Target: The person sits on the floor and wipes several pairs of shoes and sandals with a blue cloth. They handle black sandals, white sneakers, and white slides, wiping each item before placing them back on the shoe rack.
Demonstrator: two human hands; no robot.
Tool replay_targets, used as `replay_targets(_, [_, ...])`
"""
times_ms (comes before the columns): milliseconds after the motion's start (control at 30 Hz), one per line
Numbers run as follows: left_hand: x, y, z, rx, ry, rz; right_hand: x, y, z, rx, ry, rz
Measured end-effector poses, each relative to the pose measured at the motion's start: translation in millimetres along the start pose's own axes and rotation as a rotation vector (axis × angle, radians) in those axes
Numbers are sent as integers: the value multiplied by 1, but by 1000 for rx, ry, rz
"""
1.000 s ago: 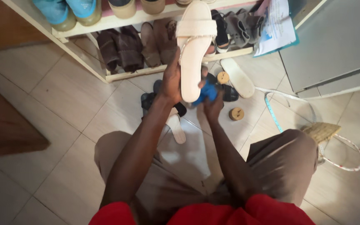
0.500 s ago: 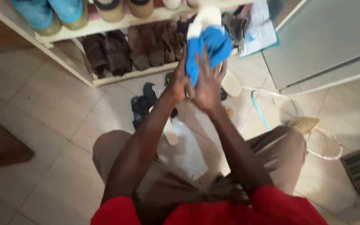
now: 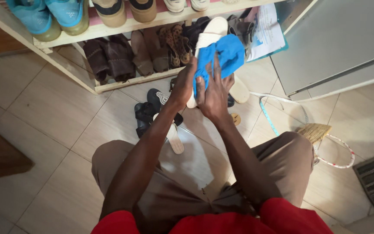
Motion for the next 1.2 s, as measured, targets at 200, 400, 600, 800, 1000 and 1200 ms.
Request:
replay_targets(200, [-10,13,-1,259,118,-125,-16,20,-34,125,306,-95])
replay_targets(400, [-4,17,8,212,169,-109,-26,21,-48,281,105,-94])
replay_targets(600, [1,11,17,322,293,-118,-37,25,-61,123,-29,-66])
replay_targets(800, [-14,38,43,185,-21,-176,-75,31,-61,278,228,-317])
replay_targets(1000, [-27,52,8,403,189,-55,-85,31,-85,362,278,-226])
replay_targets(1200, [-10,38,37,357,52,-74,-68,19,-66,373,83,-155])
Point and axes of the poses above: each hand's wrist, its own x-axis towards the middle knuckle, its own y-axis out of the palm, z = x × y, the point moved 9 cm from there along x, towards the middle knuckle, and after that the axes turned 11 degrees about -y, right-handed, at the moved point
